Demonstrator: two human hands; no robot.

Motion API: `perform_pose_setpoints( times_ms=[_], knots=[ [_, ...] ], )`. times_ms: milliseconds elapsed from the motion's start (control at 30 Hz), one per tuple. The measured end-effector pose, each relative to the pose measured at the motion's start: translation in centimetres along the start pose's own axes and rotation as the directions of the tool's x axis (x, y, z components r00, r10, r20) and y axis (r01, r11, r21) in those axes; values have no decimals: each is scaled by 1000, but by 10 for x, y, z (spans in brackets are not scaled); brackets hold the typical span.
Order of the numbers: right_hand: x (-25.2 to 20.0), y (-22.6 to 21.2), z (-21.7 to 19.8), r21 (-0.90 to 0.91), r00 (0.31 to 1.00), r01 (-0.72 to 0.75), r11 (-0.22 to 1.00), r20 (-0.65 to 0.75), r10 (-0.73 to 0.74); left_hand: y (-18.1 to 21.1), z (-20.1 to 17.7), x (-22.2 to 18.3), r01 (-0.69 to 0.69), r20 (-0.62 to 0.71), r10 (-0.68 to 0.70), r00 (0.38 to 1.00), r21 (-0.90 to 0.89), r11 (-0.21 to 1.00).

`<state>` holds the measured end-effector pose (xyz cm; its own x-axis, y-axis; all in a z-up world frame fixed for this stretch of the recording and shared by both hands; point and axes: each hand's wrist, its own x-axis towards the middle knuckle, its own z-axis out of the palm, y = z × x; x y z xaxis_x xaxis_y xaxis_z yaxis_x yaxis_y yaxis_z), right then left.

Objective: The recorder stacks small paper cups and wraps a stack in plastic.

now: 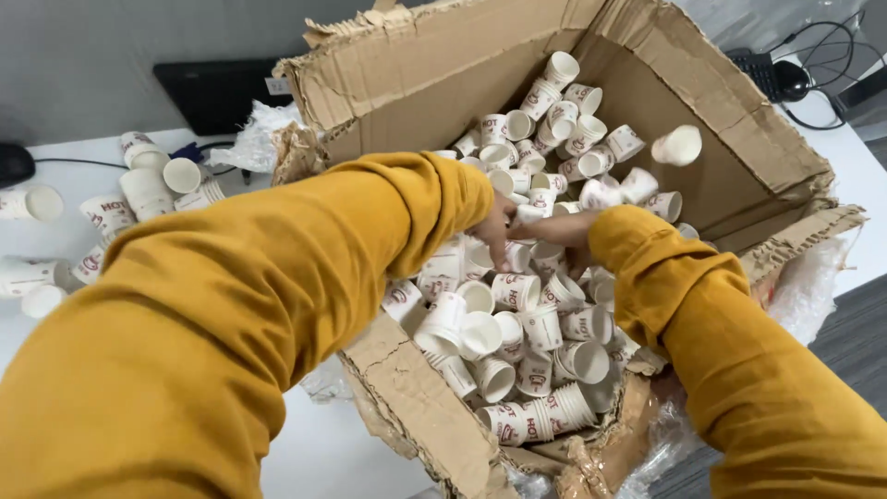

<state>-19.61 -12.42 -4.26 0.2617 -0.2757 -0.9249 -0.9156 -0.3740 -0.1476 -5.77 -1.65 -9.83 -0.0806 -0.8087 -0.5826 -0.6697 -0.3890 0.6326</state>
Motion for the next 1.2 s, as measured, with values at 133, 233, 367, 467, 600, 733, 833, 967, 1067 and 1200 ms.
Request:
perform_pose_setpoints(
  times_ms=[133, 233, 367, 467, 600, 733, 833, 967, 1067, 1200],
  knots=[
    [22, 9, 17, -70, 956, 226, 971, 207, -208, 12, -10, -20, 80, 240, -111, 964, 137, 987],
    [25, 14, 26, 132, 910, 318, 939, 236, -342, 13, 0, -17, 69, 100, -100, 990, 280, 958],
    [-2, -6, 42, 333, 920, 248, 910, 213, -329, 10, 18, -31, 138, -221, -58, 973, 365, 921],
    [-3, -13, 42, 443, 905, 287, 849, 165, -392, 13, 13, -58, 86, -319, -23, 947, 186, 979],
    [-59, -39, 37, 532, 848, 459, 711, -26, -529, 47, -15, -118, 111, -423, -63, 904, 88, 990],
    [-142, -43, 39, 557, 710, 666, 496, -270, -650, 83, -45, -162, -23, -525, 90, 846, 132, 991],
    [-160, -48, 39, 505, 557, 798, 328, -414, -720, 101, -63, -205, -34, -656, 228, 720, 294, 955],
    [-235, -94, 71, 454, 456, 857, 244, -446, -770, 88, -59, -293, 76, -763, 144, 631, 245, 967],
    [-257, -139, 96, 380, 393, 895, 236, -417, -819, 50, -53, -352, 75, -817, 149, 557, 227, 971],
    [-235, -201, 129, 239, 330, 936, 259, -334, -883, 9, -42, -407, -17, -849, 217, 481, 239, 971]
  ],
)
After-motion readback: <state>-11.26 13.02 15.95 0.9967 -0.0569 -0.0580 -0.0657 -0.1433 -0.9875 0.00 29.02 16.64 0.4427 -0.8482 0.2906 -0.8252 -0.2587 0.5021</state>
